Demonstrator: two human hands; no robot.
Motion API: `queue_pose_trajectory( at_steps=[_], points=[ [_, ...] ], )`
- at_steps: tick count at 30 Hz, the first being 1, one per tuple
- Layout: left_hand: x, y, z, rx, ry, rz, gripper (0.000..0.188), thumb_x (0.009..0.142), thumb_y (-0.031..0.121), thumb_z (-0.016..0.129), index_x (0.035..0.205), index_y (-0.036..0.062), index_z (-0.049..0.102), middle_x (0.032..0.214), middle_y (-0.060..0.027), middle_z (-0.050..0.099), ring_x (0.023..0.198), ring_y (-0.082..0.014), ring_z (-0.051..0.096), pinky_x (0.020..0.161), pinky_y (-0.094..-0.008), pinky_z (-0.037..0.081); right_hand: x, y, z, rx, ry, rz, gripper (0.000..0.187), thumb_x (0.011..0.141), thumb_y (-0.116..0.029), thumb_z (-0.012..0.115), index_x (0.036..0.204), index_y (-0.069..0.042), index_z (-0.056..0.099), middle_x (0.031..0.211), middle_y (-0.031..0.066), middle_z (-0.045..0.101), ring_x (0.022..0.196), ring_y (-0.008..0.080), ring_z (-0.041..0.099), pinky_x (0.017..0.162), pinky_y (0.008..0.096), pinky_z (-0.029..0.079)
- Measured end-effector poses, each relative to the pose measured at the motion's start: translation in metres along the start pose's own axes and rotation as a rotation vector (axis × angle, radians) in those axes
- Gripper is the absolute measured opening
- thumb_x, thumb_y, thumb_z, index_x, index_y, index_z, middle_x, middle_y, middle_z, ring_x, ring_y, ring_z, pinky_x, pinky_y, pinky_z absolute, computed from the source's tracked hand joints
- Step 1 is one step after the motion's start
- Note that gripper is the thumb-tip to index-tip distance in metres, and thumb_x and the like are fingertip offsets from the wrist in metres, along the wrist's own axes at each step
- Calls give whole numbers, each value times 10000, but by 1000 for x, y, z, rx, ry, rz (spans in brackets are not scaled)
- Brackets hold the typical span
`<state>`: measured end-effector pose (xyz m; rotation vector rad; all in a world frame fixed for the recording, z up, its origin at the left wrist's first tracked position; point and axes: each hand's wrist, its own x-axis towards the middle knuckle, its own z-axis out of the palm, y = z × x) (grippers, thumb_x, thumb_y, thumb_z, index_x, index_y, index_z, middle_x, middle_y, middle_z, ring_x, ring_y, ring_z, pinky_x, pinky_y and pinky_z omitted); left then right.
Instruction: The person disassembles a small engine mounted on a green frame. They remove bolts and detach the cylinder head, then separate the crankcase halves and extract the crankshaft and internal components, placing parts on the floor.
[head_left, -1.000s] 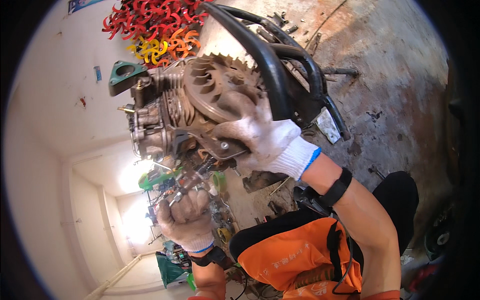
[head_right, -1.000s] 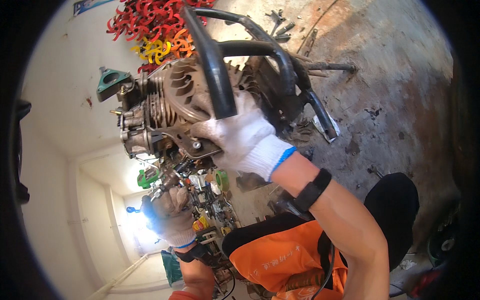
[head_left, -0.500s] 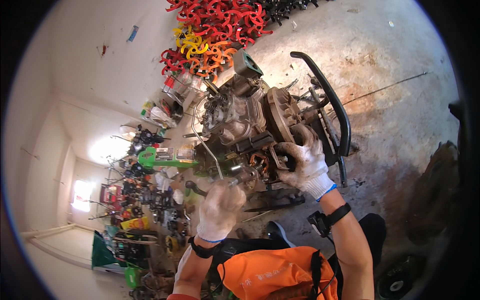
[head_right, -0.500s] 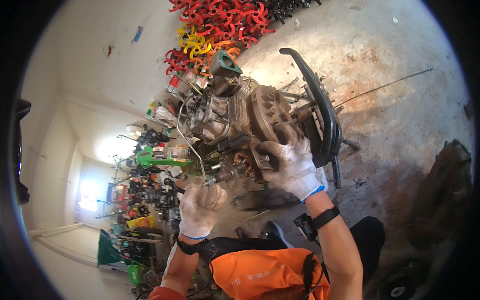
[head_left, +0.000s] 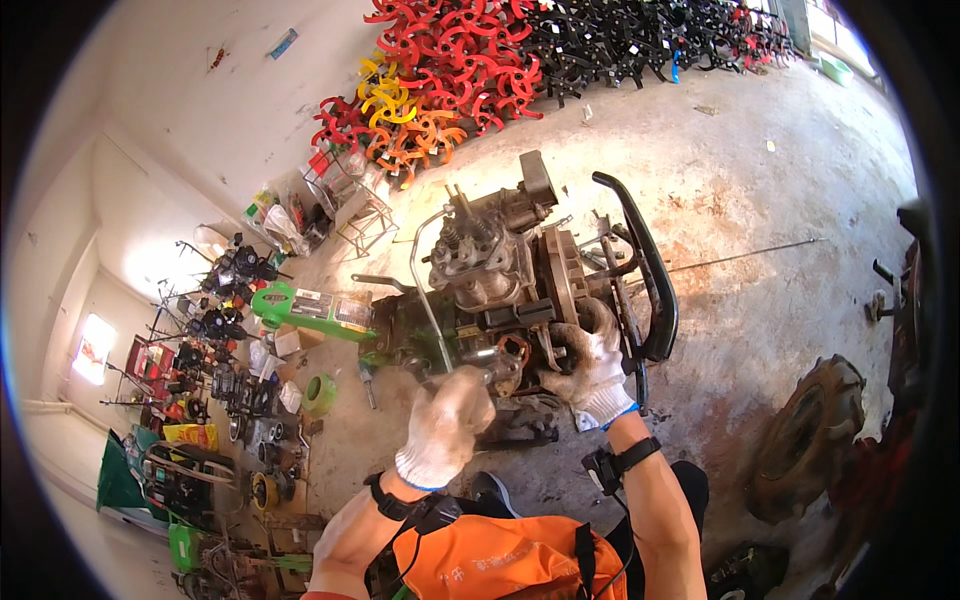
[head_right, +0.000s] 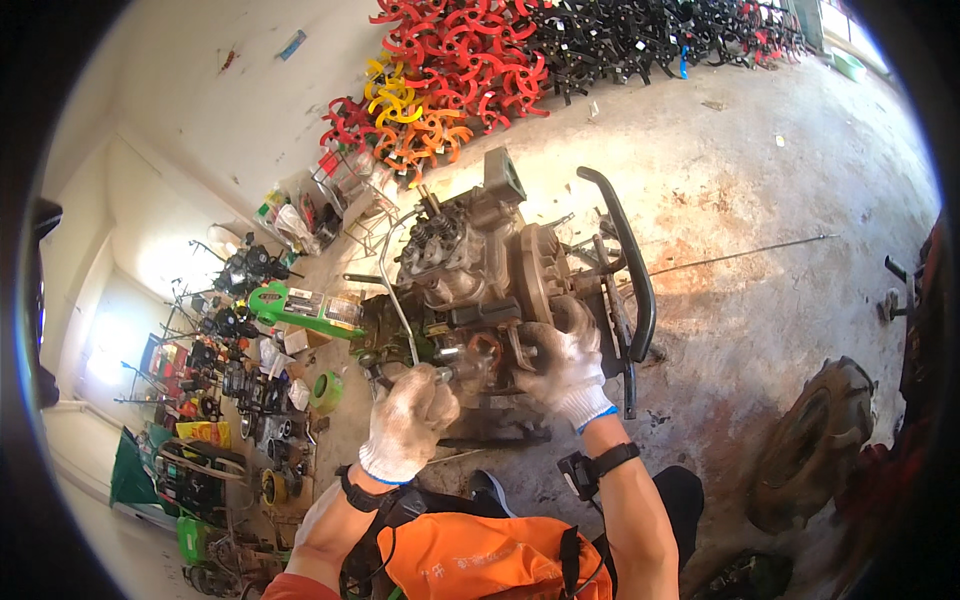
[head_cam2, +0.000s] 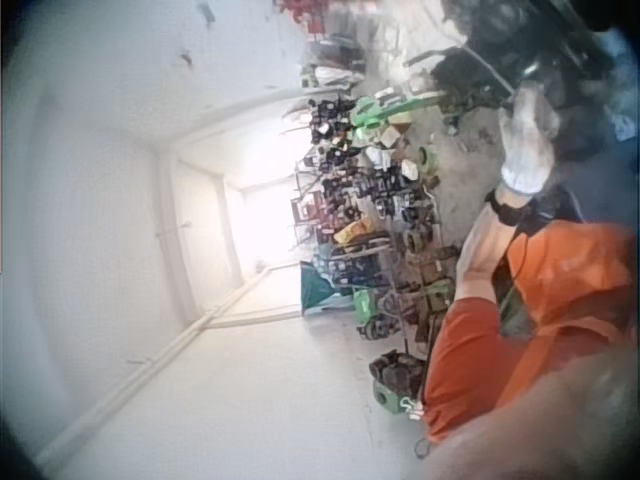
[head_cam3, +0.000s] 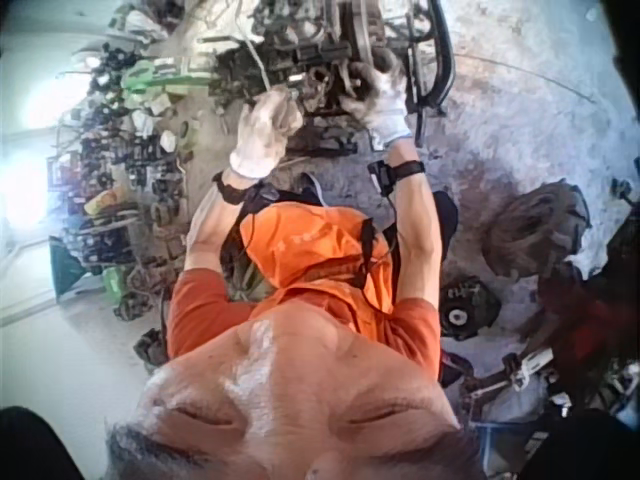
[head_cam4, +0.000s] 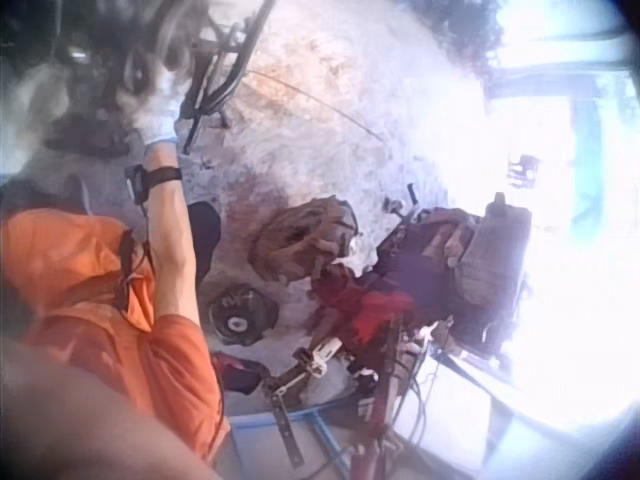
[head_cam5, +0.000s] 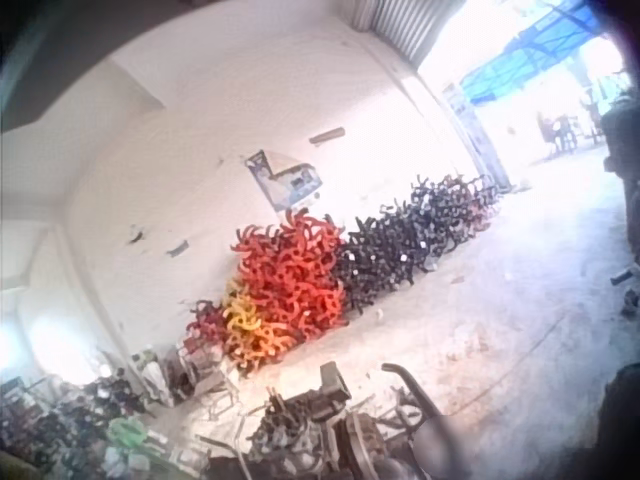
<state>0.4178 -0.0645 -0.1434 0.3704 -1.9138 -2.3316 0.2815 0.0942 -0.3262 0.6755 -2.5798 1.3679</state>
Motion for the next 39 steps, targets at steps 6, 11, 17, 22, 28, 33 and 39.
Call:
queue_pose_trajectory(
  at_steps=[6, 11, 17, 22, 28, 33, 39],
  points=[
    [-5, 5, 2, -102, -17, -22, 284, 1125, 260, 623, 907, 84, 582, 687, 9, 426, 581, -139, 349, 579, -341, 332, -1, -5, 0, 5, 105, -28, 849, 700, -494, 975, 1444, -201, 691, 1691, 232, 407, 1528, 475, 420, 1243, 577, 433],
    [1, 2, -7, -132, -119, -6, 286, 1133, 302, 618, 957, 80, 577, 709, 0, 460, 587, -151, 383, 571, -336, 331, 1, -9, -5, -43, 129, -7, 839, 654, -423, 998, 1396, -152, 713, 1682, 224, 400, 1513, 444, 465, 1216, 535, 482],
    [-2, -2, -33, 161, -109, 107, 450, 1136, 320, 564, 765, 139, 385, 671, 15, 310, 612, -151, 301, 611, -349, 285, 3, -19, -15, -5, 102, -4, 801, 646, -382, 1004, 1352, -117, 732, 1649, 232, 424, 1482, 462, 488, 1211, 563, 477],
    [13, -3, -54, -14, -298, -13, 359, 1172, 327, 540, 924, 70, 572, 706, -29, 480, 616, -179, 447, 623, -346, 354, 0, -15, -14, -10, 99, 35, 783, 621, -353, 1002, 1316, -103, 742, 1648, 257, 424, 1485, 484, 493, 1212, 566, 479],
    [3, -27, -22, 216, -188, -82, 355, 1147, 356, 614, 1133, 13, 703, 808, 0, 636, 654, -131, 542, 578, -333, 448, 6, -18, -19, 25, 134, -100, 792, 641, -333, 1015, 1335, -97, 717, 1584, 267, 478, 1434, 484, 514, 1189, 559, 481],
    [2, -13, -45, 205, -202, -153, 340, 1120, 307, 682, 1052, -20, 745, 970, -75, 692, 707, -176, 545, 642, -335, 462, 10, -45, -59, -71, -88, -27, 757, 688, -278, 995, 1357, -89, 695, 1632, 289, 451, 1479, 511, 481, 1222, 553, 454],
    [-8, 9, -54, 584, -244, 302, 165, 1125, 140, 601, 1061, 4, 670, 901, -11, 621, 785, -115, 578, 691, -290, 483, 0, -109, -131, -79, -176, 250, 499, 844, -94, 864, 1321, -83, 718, 1442, 186, 667, 1326, 440, 650, 1101, 500, 551]
  ],
)
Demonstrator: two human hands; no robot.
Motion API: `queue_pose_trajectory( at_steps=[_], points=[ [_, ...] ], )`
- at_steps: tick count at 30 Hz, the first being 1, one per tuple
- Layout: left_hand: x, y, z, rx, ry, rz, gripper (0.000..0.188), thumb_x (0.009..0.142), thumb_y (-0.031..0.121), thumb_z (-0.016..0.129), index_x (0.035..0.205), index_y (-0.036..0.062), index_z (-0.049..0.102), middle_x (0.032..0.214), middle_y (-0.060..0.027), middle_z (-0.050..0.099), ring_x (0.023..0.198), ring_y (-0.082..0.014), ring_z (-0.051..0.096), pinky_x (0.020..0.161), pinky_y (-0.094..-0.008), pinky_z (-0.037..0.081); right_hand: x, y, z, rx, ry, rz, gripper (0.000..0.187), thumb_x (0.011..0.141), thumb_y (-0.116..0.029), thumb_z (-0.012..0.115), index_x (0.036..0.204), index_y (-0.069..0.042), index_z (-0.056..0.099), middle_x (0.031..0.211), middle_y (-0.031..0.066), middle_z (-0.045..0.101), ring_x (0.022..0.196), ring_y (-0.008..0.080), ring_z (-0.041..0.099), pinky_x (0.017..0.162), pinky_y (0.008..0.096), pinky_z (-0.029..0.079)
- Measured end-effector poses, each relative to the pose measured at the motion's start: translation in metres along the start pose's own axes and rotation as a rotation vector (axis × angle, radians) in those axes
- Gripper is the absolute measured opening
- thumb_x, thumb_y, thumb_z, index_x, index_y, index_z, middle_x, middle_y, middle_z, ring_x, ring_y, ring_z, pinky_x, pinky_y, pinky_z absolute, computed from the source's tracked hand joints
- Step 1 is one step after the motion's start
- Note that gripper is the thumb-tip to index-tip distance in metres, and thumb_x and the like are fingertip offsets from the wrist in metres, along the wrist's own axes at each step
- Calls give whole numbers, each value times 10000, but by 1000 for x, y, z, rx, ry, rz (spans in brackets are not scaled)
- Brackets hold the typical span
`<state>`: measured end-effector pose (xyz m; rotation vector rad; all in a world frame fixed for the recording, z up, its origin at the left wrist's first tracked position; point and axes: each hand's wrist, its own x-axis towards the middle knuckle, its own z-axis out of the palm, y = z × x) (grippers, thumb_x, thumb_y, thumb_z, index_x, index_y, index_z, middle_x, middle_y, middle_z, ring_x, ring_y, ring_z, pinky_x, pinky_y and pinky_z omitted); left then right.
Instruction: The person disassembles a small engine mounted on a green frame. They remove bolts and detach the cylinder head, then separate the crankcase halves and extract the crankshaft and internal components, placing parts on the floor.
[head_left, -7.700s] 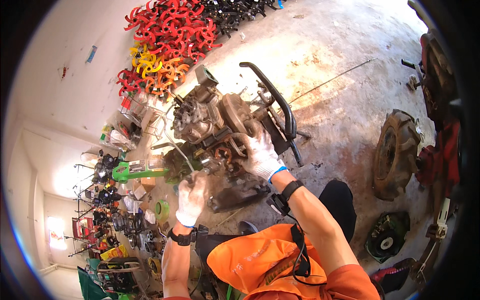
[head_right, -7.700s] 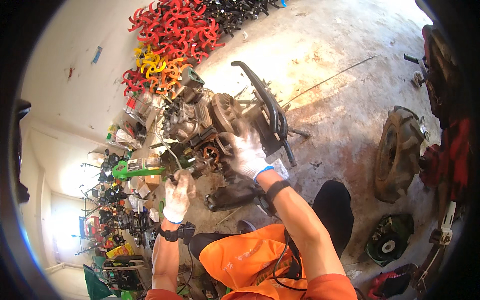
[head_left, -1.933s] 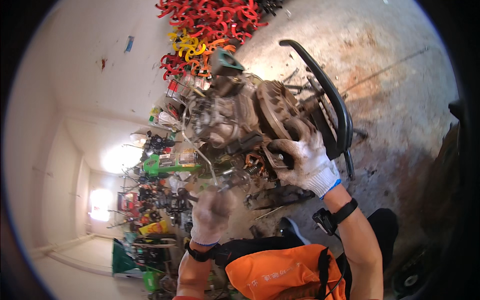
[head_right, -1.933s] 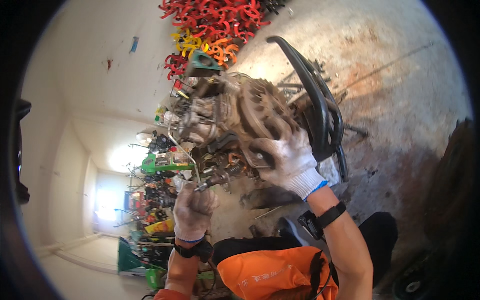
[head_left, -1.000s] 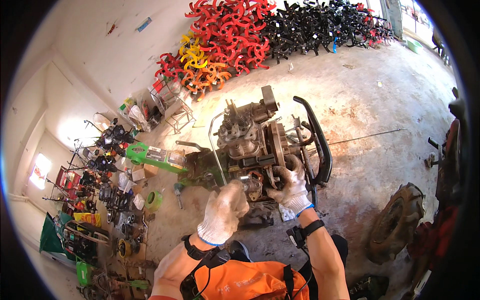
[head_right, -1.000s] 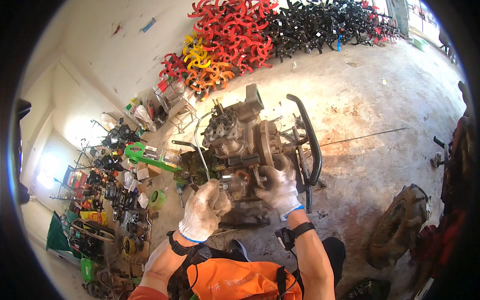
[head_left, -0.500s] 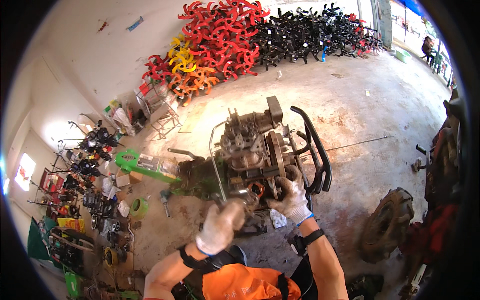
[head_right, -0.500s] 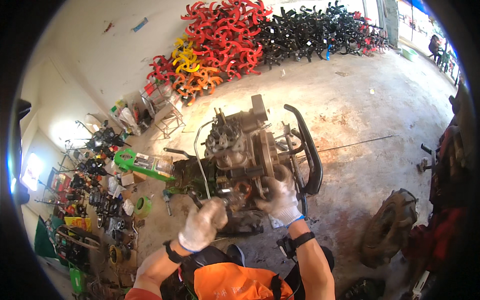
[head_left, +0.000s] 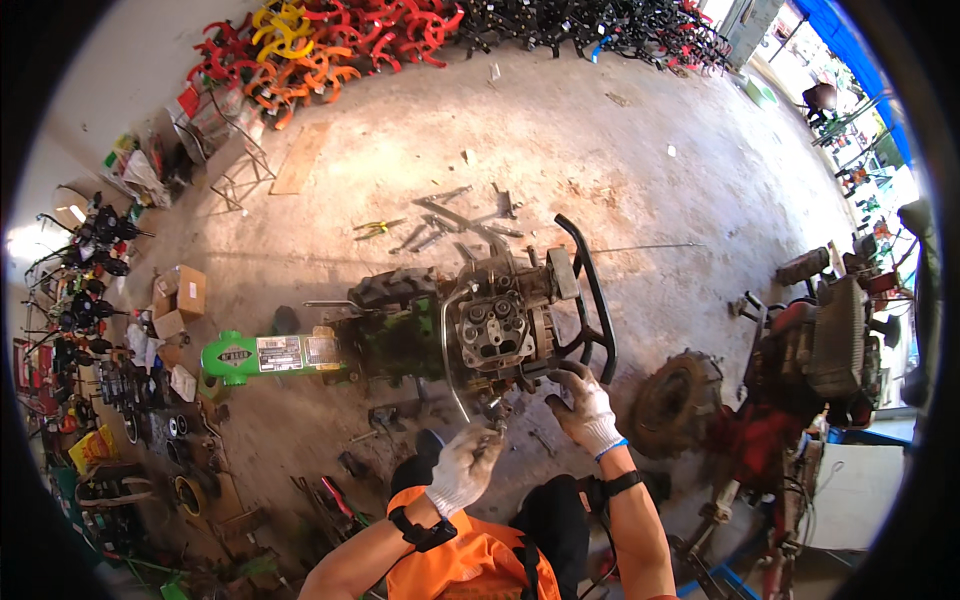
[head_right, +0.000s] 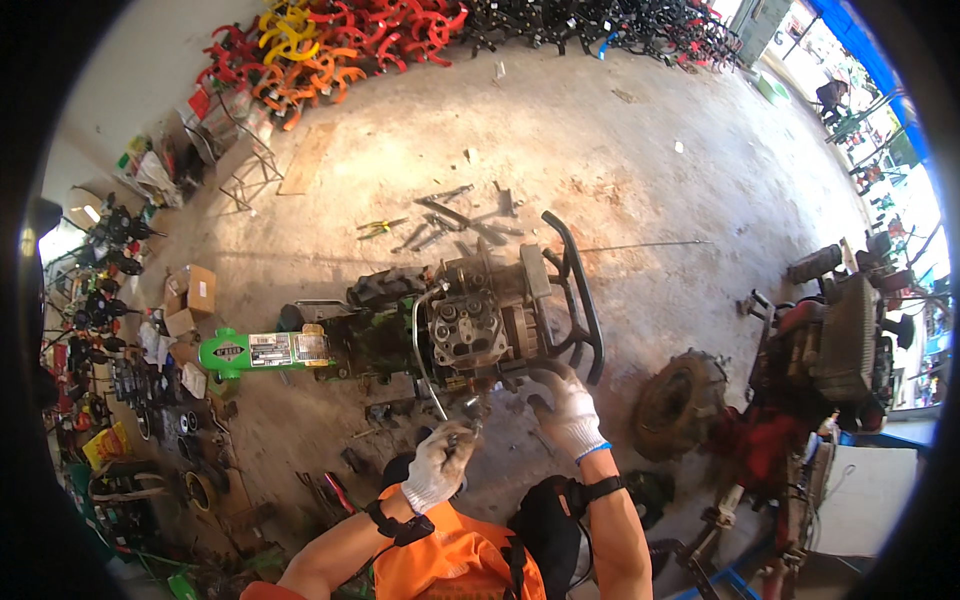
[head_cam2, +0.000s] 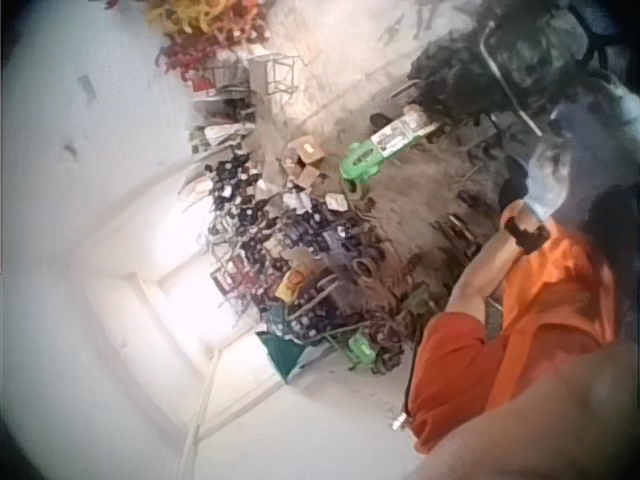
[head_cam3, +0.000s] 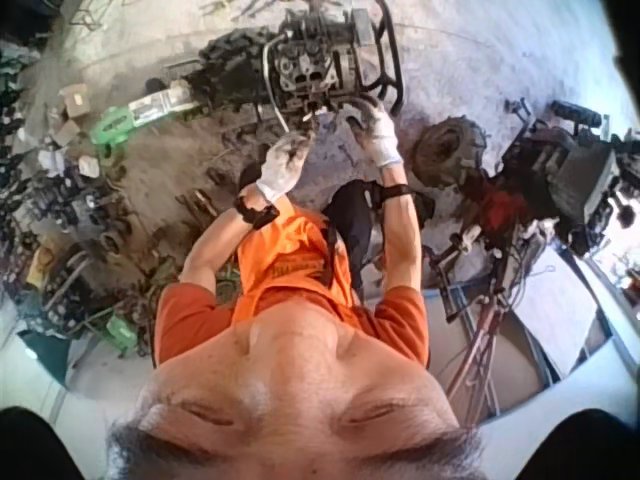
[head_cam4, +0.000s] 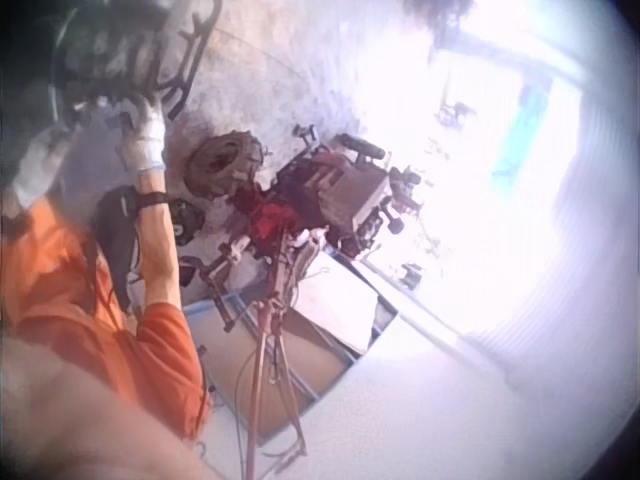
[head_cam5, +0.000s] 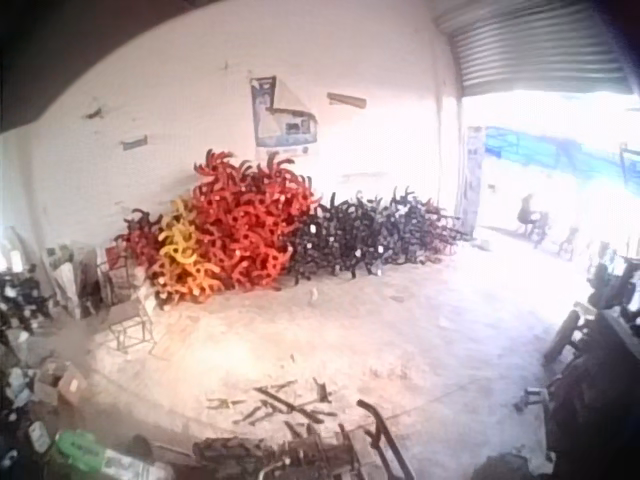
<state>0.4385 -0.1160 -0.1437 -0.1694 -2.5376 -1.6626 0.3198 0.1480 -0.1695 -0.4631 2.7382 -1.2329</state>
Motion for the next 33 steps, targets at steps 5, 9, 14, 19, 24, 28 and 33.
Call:
queue_pose_trajectory(
  at_steps=[5, 9, 14, 19, 24, 28, 33],
  points=[
    [-6, -9, -30, -249, 386, -296, 207, 1075, 6, 573, 1241, -16, 694, 948, -58, 710, 756, -129, 616, 677, -272, 502, -4, -78, -45, 55, 71, 340, 379, 895, -56, 826, 1267, -46, 752, 1237, 181, 727, 1025, 342, 783, 876, 403, 642],
    [25, -19, -19, -274, 342, -666, 220, 1076, 19, 547, 1255, 0, 674, 1082, -89, 686, 904, -190, 629, 821, -335, 533, 38, -137, -57, -21, 160, 136, 395, 879, -75, 830, 1266, -60, 753, 1207, 175, 730, 1099, 400, 741, 956, 460, 610],
    [45, -13, 34, -252, 565, -797, 272, 1102, 201, 582, 1181, -33, 696, 1046, -234, 728, 884, -310, 726, 787, -415, 577, 121, -161, -69, -214, 55, -122, 577, 842, -125, 876, 1388, -107, 691, 1318, 158, 697, 1198, 409, 691, 995, 512, 577],
    [44, -6, 53, 242, 524, -823, 116, 1044, 66, 590, 1020, -43, 561, 941, -213, 660, 772, -303, 692, 686, -361, 569, 202, -157, -65, -246, -281, -369, 579, 873, -258, 878, 1402, -122, 684, 1401, 124, 671, 1256, 368, 688, 1029, 506, 570],
    [49, 10, 57, -85, 452, -1094, 92, 1113, 39, 472, 1156, 19, 551, 1151, -60, 642, 950, -120, 637, 712, -210, 512, 239, -146, -46, -336, -638, -485, 423, 938, -221, 783, 1357, -190, 734, 1415, 109, 682, 1263, 371, 698, 1011, 512, 612],
    [55, 19, 58, -699, 653, -1138, 160, 1160, 173, 436, 1173, 108, 581, 1036, 19, 545, 888, -49, 543, 668, -196, 468, 253, -137, -39, -268, -709, -521, 345, 942, -203, 752, 1285, -175, 776, 1450, 156, 653, 1236, 395, 715, 990, 500, 628],
    [51, 22, 63, -119, 498, -1320, 834, 1078, 764, 514, 1003, -42, 715, 855, -243, 761, 805, -349, 765, 748, -495, 579, 252, -139, -42, -222, -705, -503, 342, 915, -193, 817, 1251, -133, 793, 1412, 133, 685, 1227, 380, 720, 989, 489, 616]
  ],
)
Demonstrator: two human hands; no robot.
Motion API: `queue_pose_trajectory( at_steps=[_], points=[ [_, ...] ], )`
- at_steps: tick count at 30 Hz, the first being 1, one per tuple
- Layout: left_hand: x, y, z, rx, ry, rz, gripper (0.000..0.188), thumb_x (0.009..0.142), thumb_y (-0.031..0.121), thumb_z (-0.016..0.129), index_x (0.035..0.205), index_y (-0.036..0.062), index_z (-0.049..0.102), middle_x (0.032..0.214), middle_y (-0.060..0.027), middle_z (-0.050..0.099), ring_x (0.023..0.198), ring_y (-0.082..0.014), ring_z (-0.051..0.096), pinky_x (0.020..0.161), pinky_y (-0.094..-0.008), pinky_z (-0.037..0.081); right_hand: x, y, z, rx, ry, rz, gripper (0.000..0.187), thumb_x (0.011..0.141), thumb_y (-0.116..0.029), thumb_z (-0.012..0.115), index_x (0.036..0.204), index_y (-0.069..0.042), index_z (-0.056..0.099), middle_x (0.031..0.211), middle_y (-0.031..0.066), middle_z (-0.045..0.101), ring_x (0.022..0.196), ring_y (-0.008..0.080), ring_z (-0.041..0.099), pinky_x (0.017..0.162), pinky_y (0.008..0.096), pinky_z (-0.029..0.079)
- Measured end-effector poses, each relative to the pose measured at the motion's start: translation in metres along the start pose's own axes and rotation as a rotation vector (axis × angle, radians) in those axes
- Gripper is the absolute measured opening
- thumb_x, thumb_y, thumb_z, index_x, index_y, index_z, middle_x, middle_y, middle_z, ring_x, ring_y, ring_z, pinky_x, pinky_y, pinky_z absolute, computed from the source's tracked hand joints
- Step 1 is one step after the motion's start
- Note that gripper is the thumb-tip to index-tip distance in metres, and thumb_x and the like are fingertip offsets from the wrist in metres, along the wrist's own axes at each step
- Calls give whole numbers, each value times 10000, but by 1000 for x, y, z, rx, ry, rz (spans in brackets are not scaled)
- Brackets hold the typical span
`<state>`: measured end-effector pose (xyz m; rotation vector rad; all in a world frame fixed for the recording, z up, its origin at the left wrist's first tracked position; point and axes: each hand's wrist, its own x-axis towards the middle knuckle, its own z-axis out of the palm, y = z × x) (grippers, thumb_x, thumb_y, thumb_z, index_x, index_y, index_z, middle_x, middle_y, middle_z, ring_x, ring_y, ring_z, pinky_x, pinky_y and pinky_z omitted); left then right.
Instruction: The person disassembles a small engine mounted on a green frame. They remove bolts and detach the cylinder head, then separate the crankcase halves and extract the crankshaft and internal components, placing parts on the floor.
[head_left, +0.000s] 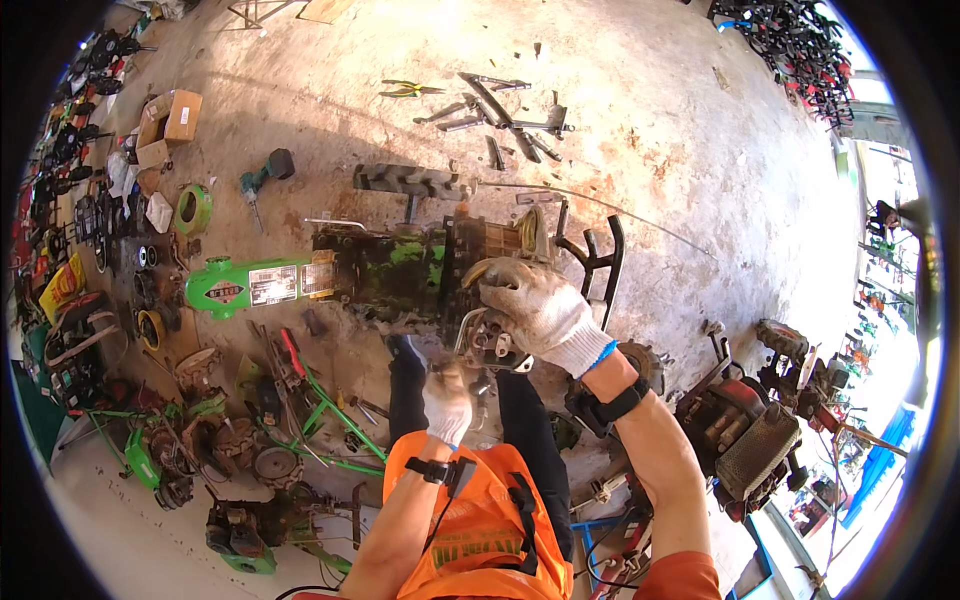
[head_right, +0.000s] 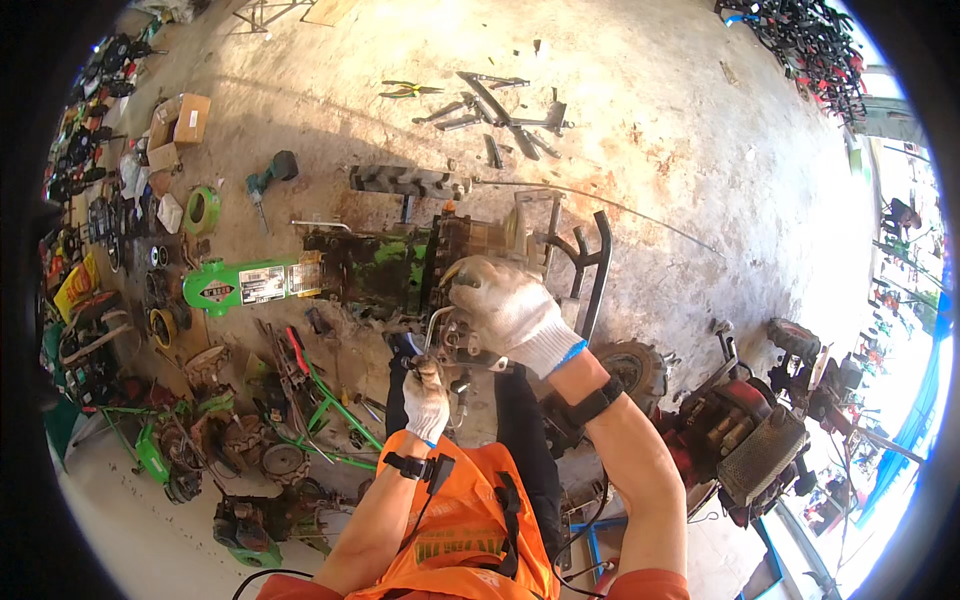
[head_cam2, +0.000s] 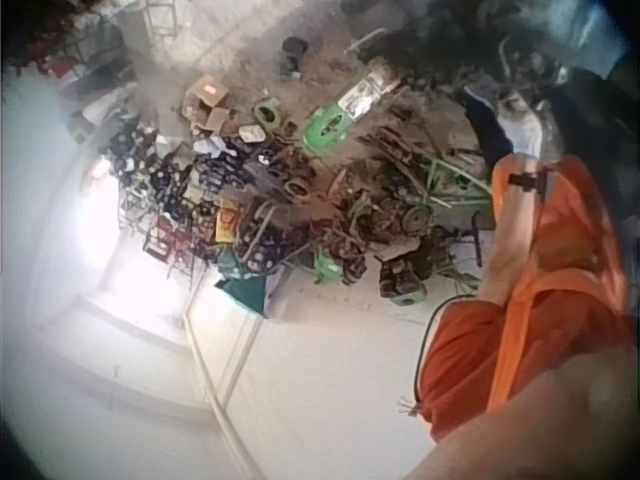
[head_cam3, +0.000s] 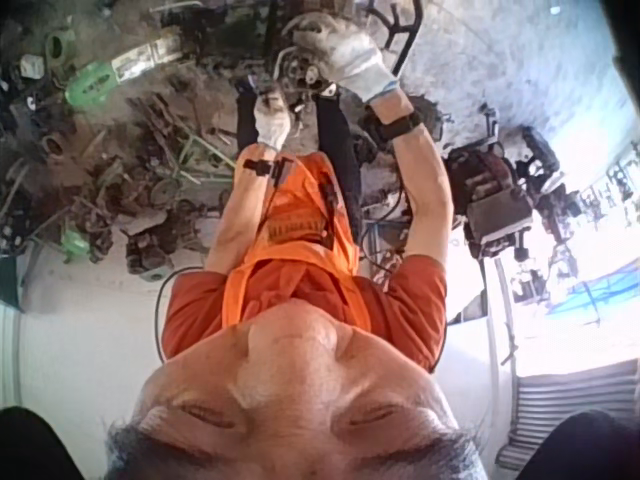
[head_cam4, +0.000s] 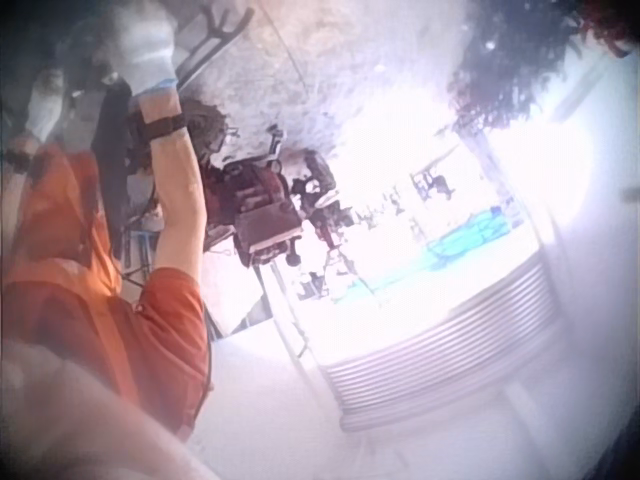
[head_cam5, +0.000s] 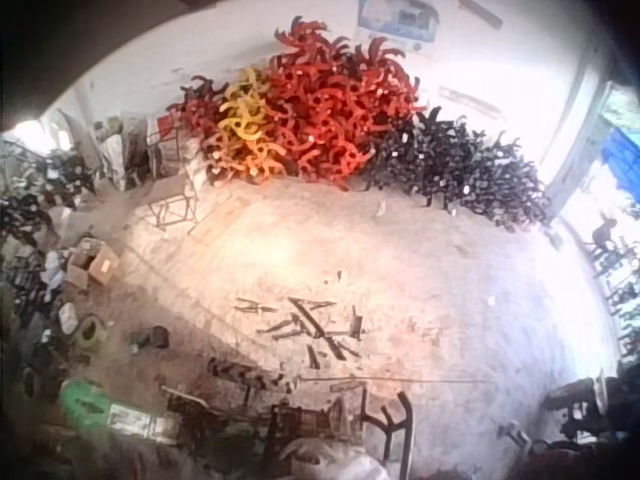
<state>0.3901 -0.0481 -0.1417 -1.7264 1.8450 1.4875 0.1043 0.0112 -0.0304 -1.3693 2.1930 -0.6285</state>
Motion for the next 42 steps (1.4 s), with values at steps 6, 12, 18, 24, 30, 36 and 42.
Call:
queue_pose_trajectory(
  at_steps=[6, 12, 18, 24, 30, 36, 42],
  points=[
    [-1, -21, 5, 12, 40, 39, 828, 1082, 753, 516, 1001, -50, 699, 847, -254, 744, 807, -370, 745, 759, -519, 555, 3, -4, -2, 70, 19, 49, 299, 900, -214, 811, 1184, -120, 804, 1368, 153, 674, 1156, 393, 725, 941, 502, 617],
    [21, -46, -7, -528, -331, 90, 285, 1176, 244, 512, 1352, 28, 574, 1244, -47, 640, 1103, -154, 658, 1002, -295, 560, -29, -58, 7, -166, 412, 137, 317, 825, -150, 846, 1140, -139, 816, 1291, 119, 701, 1274, 325, 643, 1039, 532, 556],
    [5, -36, 0, -383, -85, 350, 404, 1204, 334, 489, 1272, -31, 650, 1143, -104, 739, 961, -221, 683, 875, -381, 571, -3, -80, 40, -129, 331, -178, 283, 824, -233, 772, 1066, -87, 774, 1188, 109, 723, 1274, 339, 643, 1179, 561, 461],
    [-17, 12, -11, -600, -100, -48, 306, 1145, 133, 472, 1365, -46, 587, 958, -151, 714, 744, -246, 699, 649, -374, 578, 35, -64, 47, -91, -327, -119, 189, 960, -237, 673, 1016, -91, 779, 1110, 99, 725, 1131, 308, 677, 1002, 472, 525],
    [-32, 25, -19, -711, -146, -363, 279, 1140, 165, 463, 1387, 56, 533, 717, -55, 553, 513, -187, 535, 424, -332, 426, 42, -71, 57, -150, -403, -216, 237, 911, -183, 726, 1027, -1, 824, 971, 142, 779, 974, 307, 758, 820, 455, 562],
    [-39, 33, -28, -665, -235, -379, 408, 1171, 426, 553, 1459, 170, 422, 926, -102, 661, 666, -223, 661, 492, -341, 520, 51, -72, 58, -103, -522, -201, 258, 868, -181, 745, 989, 27, 840, 951, 184, 800, 906, 339, 783, 767, 483, 582],
    [-57, 69, -32, -755, -91, -600, 266, 1179, 342, 535, 1136, 83, 491, 647, -70, 493, 423, -223, 474, 379, -377, 417, 59, -77, 48, -53, -633, -112, 244, 869, -216, 772, 984, -18, 858, 947, 147, 811, 927, 317, 795, 769, 463, 598]
  ],
)
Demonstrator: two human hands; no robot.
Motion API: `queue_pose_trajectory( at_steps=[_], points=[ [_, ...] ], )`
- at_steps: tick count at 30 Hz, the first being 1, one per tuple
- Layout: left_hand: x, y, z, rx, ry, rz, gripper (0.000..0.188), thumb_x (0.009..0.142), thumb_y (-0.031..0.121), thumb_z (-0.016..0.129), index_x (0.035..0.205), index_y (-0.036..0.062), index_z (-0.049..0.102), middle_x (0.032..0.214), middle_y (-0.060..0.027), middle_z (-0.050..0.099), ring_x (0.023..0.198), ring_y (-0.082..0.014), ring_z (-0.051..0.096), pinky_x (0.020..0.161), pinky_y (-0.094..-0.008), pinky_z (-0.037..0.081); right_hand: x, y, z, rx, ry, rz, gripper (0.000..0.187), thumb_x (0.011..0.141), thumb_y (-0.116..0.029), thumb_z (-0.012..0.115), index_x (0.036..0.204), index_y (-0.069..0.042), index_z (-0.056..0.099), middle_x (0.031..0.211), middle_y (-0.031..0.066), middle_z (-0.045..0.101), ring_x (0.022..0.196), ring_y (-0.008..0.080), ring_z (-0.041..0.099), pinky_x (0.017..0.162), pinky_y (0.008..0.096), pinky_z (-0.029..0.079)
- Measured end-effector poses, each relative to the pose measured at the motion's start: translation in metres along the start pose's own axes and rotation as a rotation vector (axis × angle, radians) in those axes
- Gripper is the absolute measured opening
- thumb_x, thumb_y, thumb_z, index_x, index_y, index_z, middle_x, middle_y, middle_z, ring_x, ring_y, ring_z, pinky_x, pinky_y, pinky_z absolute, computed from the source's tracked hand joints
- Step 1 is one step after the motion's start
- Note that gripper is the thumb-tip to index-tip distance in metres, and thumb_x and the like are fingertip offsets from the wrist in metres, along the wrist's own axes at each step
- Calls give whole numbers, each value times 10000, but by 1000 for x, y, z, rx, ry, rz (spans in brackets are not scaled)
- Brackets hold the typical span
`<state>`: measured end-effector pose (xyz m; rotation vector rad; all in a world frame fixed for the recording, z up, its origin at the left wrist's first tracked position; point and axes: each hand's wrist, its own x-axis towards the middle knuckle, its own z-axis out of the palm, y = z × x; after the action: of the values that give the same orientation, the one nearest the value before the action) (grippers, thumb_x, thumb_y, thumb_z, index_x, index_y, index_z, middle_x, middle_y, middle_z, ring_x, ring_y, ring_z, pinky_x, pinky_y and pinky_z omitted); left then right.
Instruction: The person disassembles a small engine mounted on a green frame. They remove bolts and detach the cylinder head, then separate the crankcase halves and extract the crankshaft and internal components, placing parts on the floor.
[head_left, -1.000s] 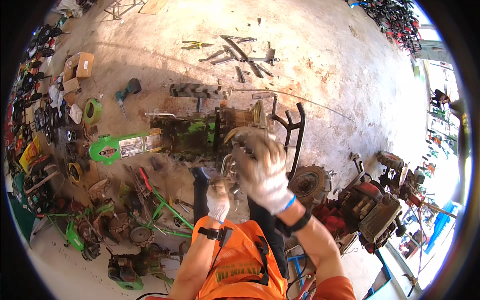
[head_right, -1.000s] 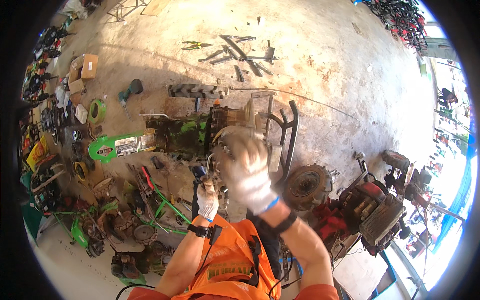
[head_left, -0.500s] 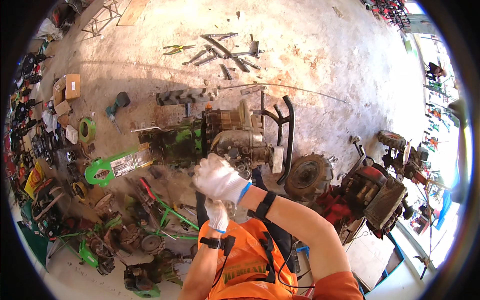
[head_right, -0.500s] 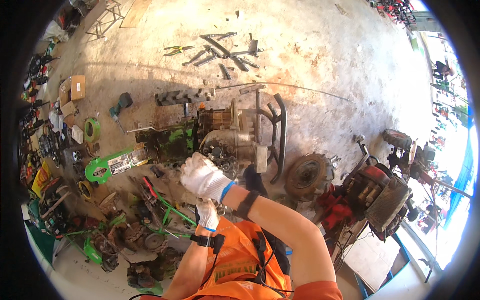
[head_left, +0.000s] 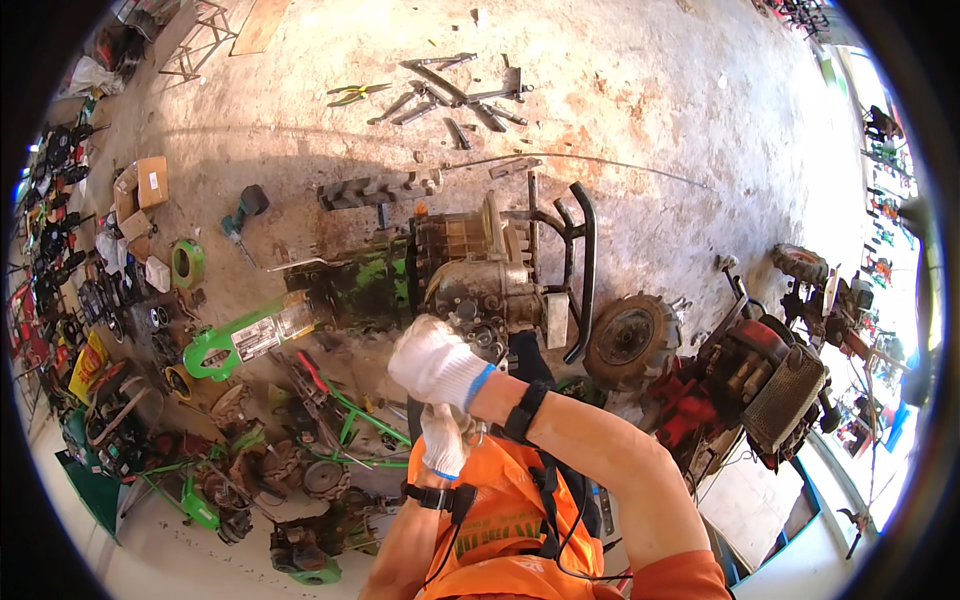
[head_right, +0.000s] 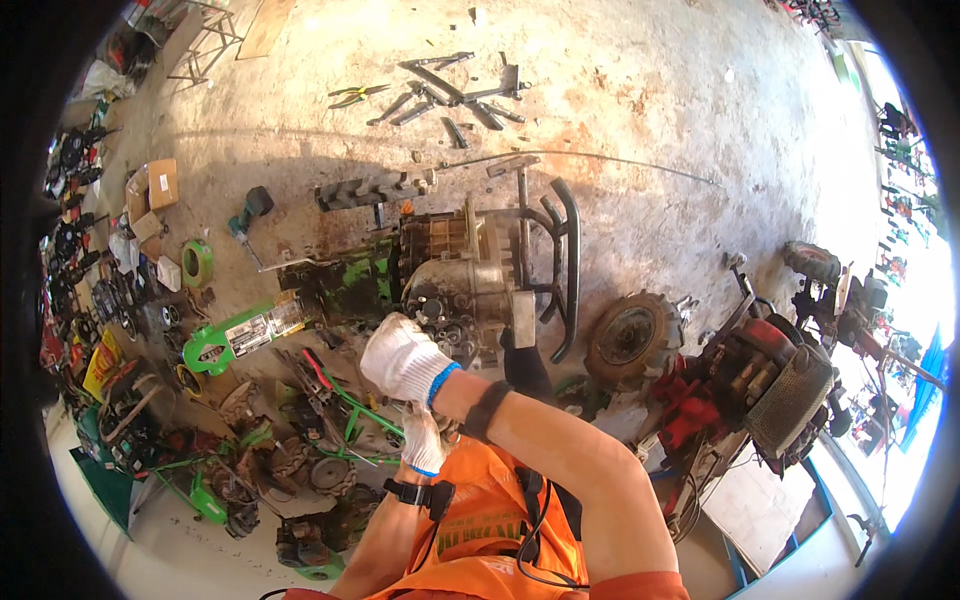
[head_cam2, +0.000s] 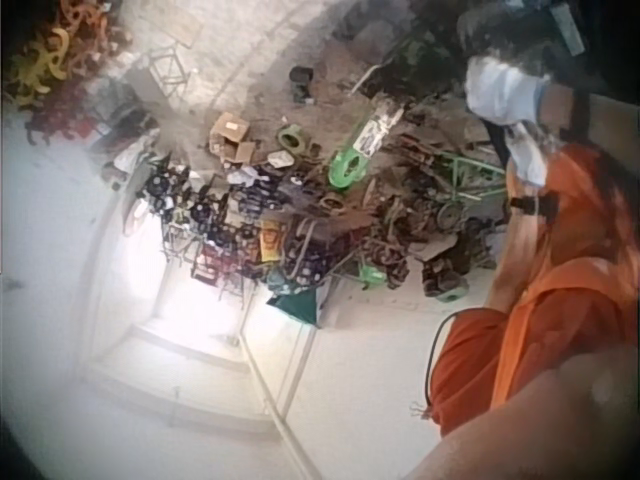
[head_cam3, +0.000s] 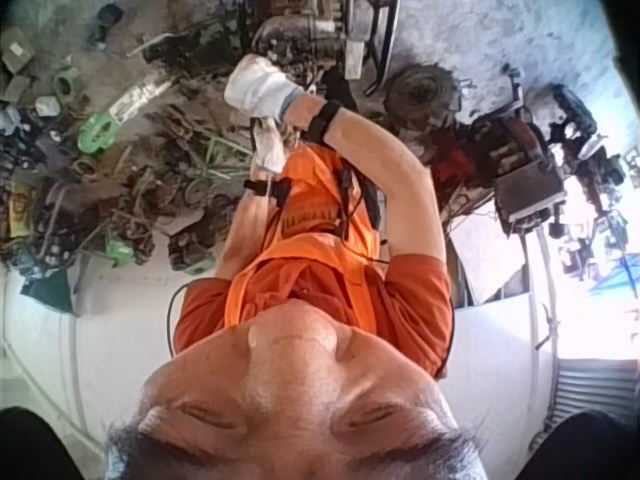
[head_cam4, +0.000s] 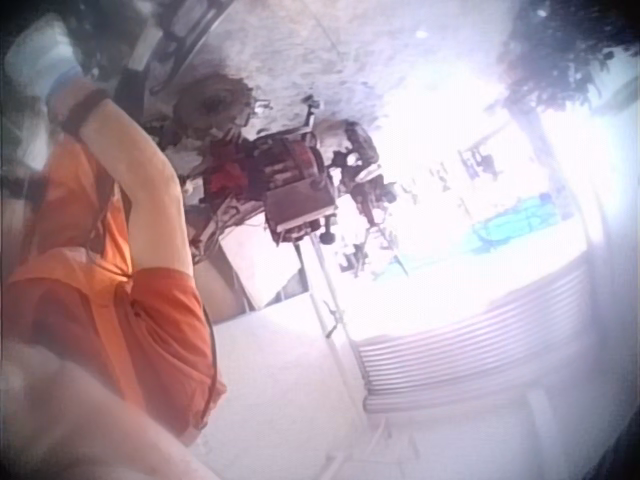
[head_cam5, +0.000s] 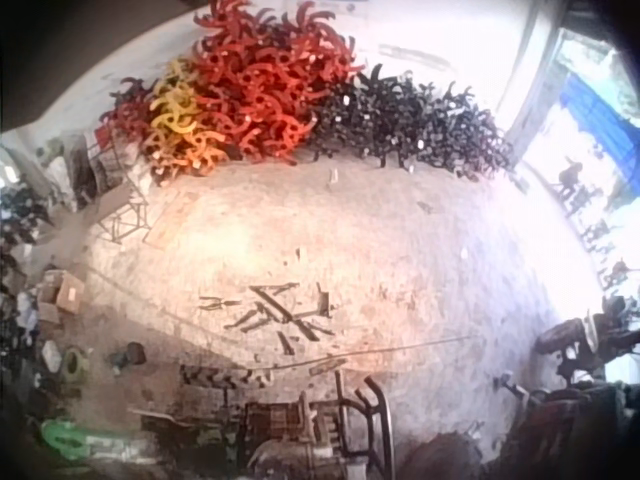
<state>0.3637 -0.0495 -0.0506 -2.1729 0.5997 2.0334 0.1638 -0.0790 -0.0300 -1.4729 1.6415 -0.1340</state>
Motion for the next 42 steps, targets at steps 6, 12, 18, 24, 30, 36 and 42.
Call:
queue_pose_trajectory(
  at_steps=[6, 12, 18, 24, 30, 36, 42],
  points=[
    [-6, 3, -19, 151, -199, -70, 399, 1182, 552, 483, 1178, 157, 543, 710, -25, 604, 509, -182, 509, 456, -352, 396, -8, -1, -25, 55, -105, 19, 221, 850, -189, 778, 983, -41, 873, 923, 153, 825, 879, 338, 813, 709, 492, 620],
    [-15, 6, -18, 128, -246, -60, 436, 1185, 513, 510, 1015, 119, 584, 702, -7, 597, 501, -163, 491, 458, -344, 394, -12, -3, -34, 85, -125, 41, 231, 890, -203, 751, 1036, -87, 888, 989, 142, 847, 958, 347, 825, 764, 501, 623],
    [-39, 17, -4, 163, -170, -133, 604, 1128, 676, 528, 874, 132, 461, 576, 8, 336, 469, -188, 414, 454, -358, 359, -11, -7, -32, 102, -81, 79, 226, 924, -228, 740, 1044, -111, 891, 1016, 127, 852, 983, 336, 826, 800, 485, 628],
    [-56, 26, -14, 130, -238, -183, 661, 1086, 750, 524, 901, 116, 482, 620, 8, 374, 522, -184, 470, 508, -347, 398, -12, -8, -33, 108, -51, 85, 217, 929, -234, 740, 1042, -127, 891, 1016, 124, 853, 989, 331, 826, 814, 483, 631],
    [-52, 26, -9, 269, -188, -82, 661, 1105, 732, 507, 883, 109, 505, 630, -12, 405, 519, -182, 461, 509, -336, 405, -14, -8, -26, 87, 38, 71, 204, 904, -213, 758, 1039, -132, 888, 1014, 111, 850, 985, 319, 820, 825, 474, 625],
    [-24, 15, -32, 412, -183, 107, 490, 1170, 537, 532, 1095, 56, 592, 806, -70, 630, 581, -189, 588, 487, -357, 475, -68, 0, 10, 438, 1032, -231, 212, 861, -244, 847, 1012, -99, 814, 994, 86, 772, 868, 312, 768, 806, 473, 610],
    [18, 69, -59, 1367, 132, 528, 506, 1199, 358, 486, 1542, -14, 493, 1268, -111, 680, 975, -151, 696, 757, -265, 614, -148, 1, 79, 753, 1040, 455, 241, 875, -231, 880, 1041, -85, 784, 1051, 148, 752, 926, 359, 746, 847, 491, 608]
  ],
)
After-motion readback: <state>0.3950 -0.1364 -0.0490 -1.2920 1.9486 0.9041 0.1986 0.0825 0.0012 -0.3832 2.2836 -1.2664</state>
